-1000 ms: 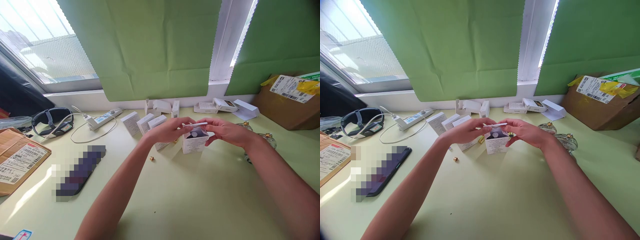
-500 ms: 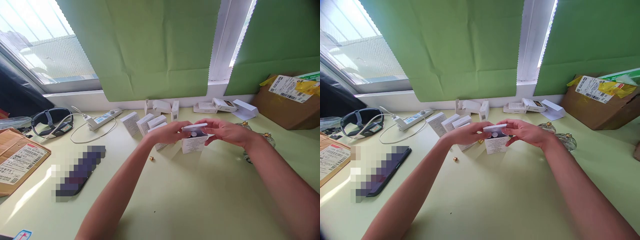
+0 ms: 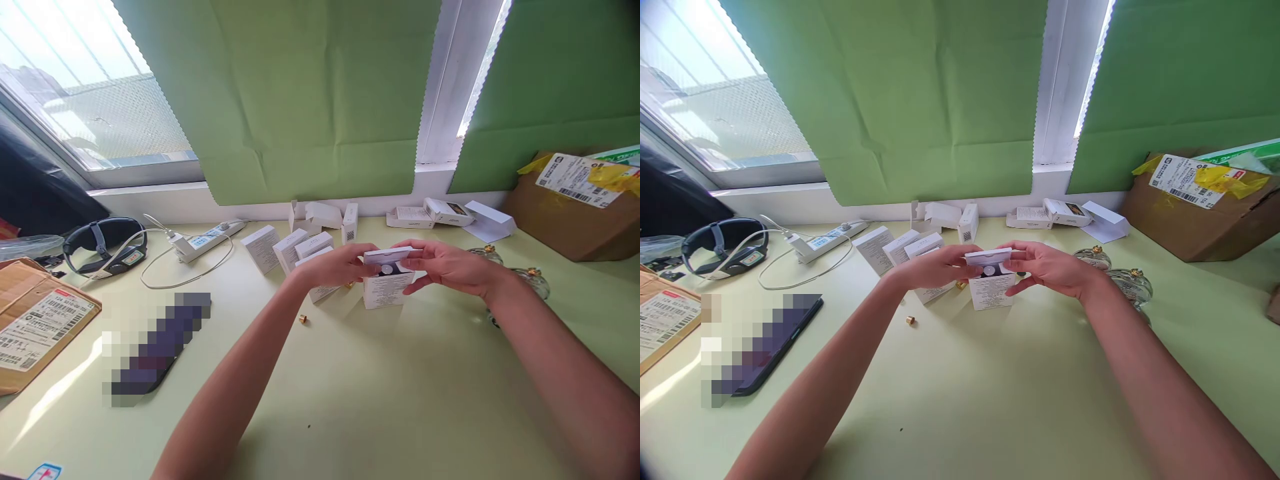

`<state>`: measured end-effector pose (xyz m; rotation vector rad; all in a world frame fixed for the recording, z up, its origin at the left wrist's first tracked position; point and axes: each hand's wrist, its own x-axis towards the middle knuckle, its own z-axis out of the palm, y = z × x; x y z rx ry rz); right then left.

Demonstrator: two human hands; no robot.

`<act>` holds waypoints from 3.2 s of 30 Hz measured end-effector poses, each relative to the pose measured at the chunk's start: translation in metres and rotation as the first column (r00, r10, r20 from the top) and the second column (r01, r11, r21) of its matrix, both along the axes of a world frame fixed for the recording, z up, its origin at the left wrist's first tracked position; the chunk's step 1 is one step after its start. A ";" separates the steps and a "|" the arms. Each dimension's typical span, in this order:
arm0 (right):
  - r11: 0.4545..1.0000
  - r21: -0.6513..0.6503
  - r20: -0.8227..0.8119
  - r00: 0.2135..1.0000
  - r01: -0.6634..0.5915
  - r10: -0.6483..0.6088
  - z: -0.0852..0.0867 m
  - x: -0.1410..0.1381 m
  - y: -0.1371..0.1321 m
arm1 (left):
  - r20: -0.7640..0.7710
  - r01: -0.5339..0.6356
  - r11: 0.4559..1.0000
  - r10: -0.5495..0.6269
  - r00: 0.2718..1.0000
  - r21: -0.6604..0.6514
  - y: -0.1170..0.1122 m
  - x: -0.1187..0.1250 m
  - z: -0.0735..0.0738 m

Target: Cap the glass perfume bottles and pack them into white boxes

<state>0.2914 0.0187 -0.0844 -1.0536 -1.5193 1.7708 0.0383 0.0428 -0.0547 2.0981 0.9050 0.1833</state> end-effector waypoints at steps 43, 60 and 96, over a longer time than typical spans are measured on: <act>0.988 0.111 0.087 0.991 -0.108 0.099 -0.001 -0.002 0.002 | 0.089 0.012 0.980 -0.031 0.996 0.201 -0.011 0.001 0.015; 0.970 0.159 0.143 0.976 -0.184 0.161 0.006 0.008 -0.003 | 0.044 0.104 0.972 -0.116 0.992 0.209 -0.014 0.003 0.015; 0.978 0.171 0.211 0.974 -0.123 0.086 0.013 0.002 -0.007 | 0.059 0.081 0.984 -0.091 0.994 0.160 -0.009 -0.001 0.011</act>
